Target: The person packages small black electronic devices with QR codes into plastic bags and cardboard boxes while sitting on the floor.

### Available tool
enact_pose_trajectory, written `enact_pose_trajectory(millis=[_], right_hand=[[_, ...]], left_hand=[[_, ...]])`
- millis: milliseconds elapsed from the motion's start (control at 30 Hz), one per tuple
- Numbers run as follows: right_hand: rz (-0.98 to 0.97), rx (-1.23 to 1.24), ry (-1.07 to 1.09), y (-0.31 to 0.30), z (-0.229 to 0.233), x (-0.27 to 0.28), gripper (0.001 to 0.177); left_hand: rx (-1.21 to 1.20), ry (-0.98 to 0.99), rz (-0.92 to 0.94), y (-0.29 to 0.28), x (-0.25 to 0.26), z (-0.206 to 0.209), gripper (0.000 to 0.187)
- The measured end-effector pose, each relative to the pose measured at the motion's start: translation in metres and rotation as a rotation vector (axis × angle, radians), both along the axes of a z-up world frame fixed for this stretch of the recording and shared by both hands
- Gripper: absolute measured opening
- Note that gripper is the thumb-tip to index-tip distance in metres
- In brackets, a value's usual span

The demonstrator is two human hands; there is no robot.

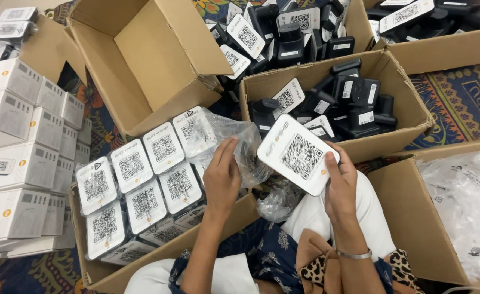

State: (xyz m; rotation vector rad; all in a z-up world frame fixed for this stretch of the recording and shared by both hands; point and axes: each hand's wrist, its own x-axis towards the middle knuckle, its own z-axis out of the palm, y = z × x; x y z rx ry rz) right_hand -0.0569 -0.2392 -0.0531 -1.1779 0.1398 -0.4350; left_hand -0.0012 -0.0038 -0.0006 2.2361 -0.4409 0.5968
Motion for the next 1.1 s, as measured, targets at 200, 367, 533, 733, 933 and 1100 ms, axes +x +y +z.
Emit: enact_pose_trajectory(millis=[200,367,533,733,933,1100], right_hand=[[0.045,0.256,0.076,-0.005,-0.006,-0.012,0.033],[0.082,0.309,0.012,-0.008,-0.01,-0.011,0.029],[0.037,0.242,0.079,-0.03,-0.018,-0.008,0.029],[0.11,0.122,0.259,-0.045,-0.01,-0.01,0.035],[0.203,0.168,0.36,-0.04,-0.033,-0.008,0.038],[0.145,0.255,0.354,-0.029,-0.066,-0.007,0.037]], left_hand=[[-0.029,0.02,-0.182,-0.015,-0.002,0.013,0.049],[-0.108,0.237,-0.456,-0.032,-0.003,0.032,0.06],[-0.122,0.28,-0.515,-0.051,0.005,0.037,0.065],[0.292,0.175,-0.408,-0.093,0.002,0.007,0.081],[0.493,0.197,-0.526,-0.134,-0.02,-0.008,0.075],[0.625,0.212,-0.56,-0.151,-0.034,-0.027,0.074]])
